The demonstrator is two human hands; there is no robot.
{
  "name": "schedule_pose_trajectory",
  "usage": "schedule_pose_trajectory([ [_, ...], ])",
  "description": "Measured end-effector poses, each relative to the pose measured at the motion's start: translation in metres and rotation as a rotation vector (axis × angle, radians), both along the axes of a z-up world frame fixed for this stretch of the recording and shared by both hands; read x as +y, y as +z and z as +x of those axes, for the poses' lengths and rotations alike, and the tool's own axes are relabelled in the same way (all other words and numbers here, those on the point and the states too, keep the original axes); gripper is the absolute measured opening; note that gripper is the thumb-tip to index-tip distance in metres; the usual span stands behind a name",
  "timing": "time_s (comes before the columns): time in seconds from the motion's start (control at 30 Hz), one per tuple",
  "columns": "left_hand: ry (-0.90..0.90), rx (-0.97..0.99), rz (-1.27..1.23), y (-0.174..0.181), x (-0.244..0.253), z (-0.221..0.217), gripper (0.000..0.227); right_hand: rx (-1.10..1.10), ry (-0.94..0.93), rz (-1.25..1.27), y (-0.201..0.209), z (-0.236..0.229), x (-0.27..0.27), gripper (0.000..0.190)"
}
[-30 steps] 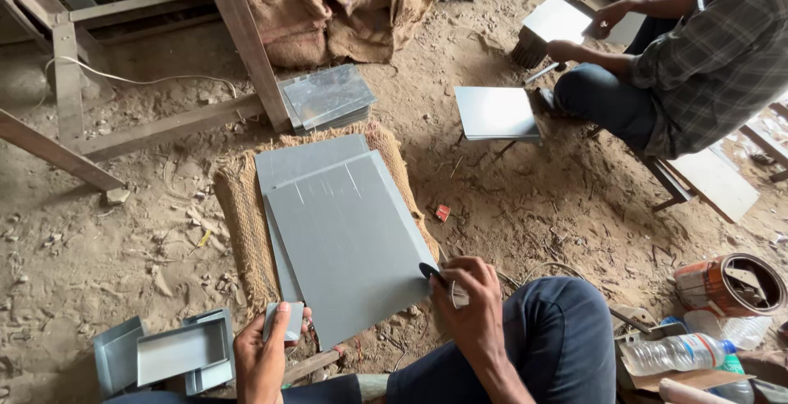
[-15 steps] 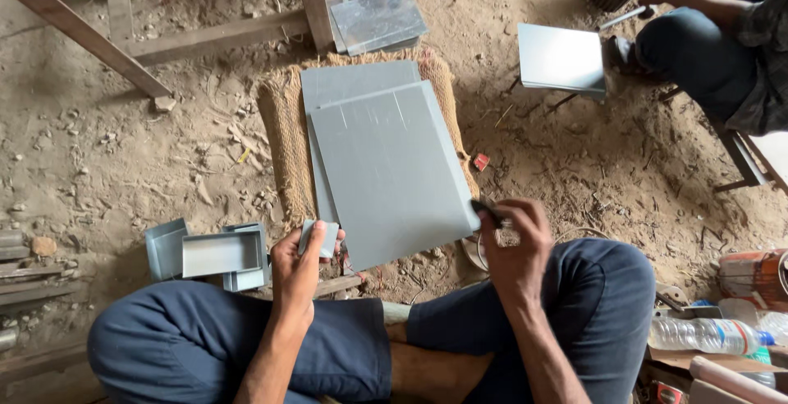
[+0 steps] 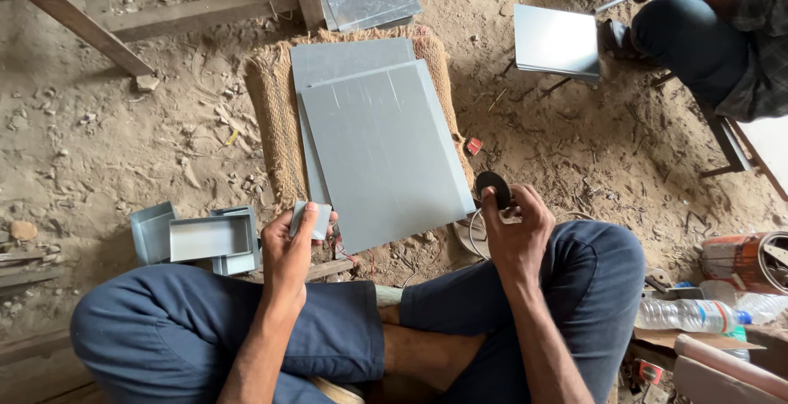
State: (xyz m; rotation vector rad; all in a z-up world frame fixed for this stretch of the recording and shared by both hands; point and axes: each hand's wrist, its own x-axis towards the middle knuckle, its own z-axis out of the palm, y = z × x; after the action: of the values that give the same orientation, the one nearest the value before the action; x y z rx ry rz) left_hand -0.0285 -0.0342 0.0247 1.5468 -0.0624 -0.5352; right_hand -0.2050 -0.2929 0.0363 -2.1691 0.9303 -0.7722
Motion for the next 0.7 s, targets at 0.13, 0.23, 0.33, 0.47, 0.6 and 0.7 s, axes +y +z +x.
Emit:
schedule_pose_trajectory([
  [0.13,0.012,0.003,0.000,0.002,0.003,-0.002,0.026,0.003,-0.043,0.056,0.007,-0.002,0.007,0.024],
  [0.23,0.003,0.005,-0.013,0.003,0.003,-0.002,0.026,0.058,-0.014,0.102,0.012,0.000,0.009,0.027],
  [0.33,0.012,0.015,-0.020,0.005,0.002,-0.004,0.027,0.132,-0.015,0.040,0.016,0.002,0.012,0.032],
  [0.47,0.006,0.051,-0.030,0.004,-0.002,-0.004,0.027,0.207,0.019,-0.046,0.019,0.008,0.009,0.031],
  [0.6,0.007,0.034,-0.056,0.002,-0.004,-0.007,0.026,0.247,0.193,-0.380,0.021,0.038,-0.019,0.033],
  [0.7,0.029,0.080,-0.066,0.003,-0.004,-0.007,0.025,-0.108,0.132,-0.197,0.032,0.064,-0.061,0.016],
])
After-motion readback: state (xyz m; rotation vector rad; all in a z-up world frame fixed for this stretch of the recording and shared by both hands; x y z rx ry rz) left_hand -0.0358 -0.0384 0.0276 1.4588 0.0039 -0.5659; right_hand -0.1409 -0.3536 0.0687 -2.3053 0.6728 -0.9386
